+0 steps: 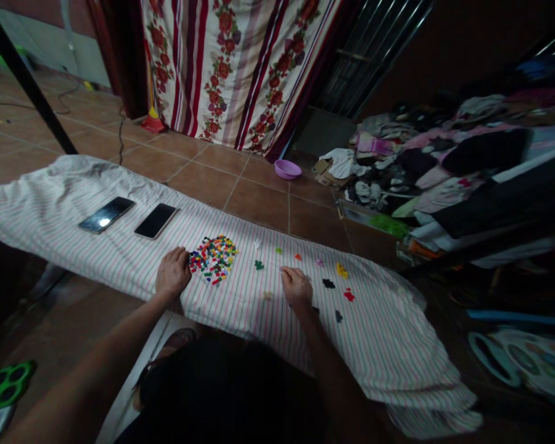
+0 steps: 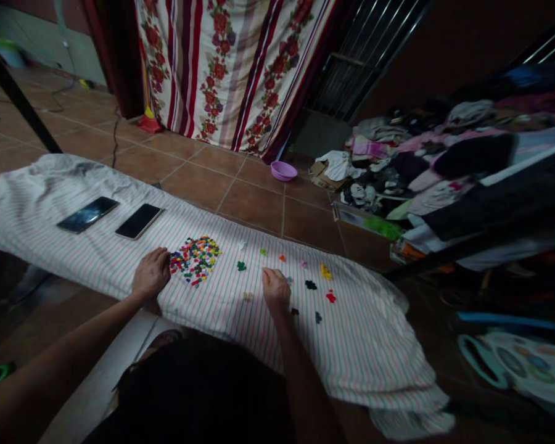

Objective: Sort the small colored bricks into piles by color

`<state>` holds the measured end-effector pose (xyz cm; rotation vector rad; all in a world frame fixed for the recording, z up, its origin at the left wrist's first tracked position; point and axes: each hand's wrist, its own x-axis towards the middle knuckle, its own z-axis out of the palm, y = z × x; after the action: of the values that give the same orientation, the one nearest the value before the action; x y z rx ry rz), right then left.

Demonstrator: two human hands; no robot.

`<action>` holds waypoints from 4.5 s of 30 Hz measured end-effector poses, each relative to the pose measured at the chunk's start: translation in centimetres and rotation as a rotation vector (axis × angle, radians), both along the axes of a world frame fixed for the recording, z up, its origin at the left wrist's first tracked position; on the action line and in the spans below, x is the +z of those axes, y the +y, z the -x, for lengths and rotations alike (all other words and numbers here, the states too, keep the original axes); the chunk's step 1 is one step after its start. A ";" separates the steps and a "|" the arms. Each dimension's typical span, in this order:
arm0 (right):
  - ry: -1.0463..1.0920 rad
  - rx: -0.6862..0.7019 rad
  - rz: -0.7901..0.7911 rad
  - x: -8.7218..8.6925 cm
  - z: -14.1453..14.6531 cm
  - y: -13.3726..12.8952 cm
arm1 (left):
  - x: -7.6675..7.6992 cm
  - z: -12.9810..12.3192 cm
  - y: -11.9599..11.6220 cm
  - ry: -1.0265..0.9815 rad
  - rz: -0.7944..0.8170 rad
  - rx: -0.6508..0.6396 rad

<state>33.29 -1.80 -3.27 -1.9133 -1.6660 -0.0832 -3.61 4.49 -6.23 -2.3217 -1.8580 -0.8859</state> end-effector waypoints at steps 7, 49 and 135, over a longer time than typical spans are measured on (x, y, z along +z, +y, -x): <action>0.042 0.262 0.095 -0.7 8.0 1.6 | -0.3 0.2 0.0 0.009 0.001 -0.008; -0.043 0.437 0.316 1.3 22.8 9.0 | 0.7 0.2 -0.4 0.009 0.048 -0.123; 0.053 -0.641 0.347 2.8 -8.4 -4.0 | 0.4 0.5 -0.2 0.083 -0.072 -0.109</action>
<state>41.70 -5.83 -0.43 -2.6250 -1.0208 0.0069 -4.15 4.32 -5.86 -2.3967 -1.6549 -0.8386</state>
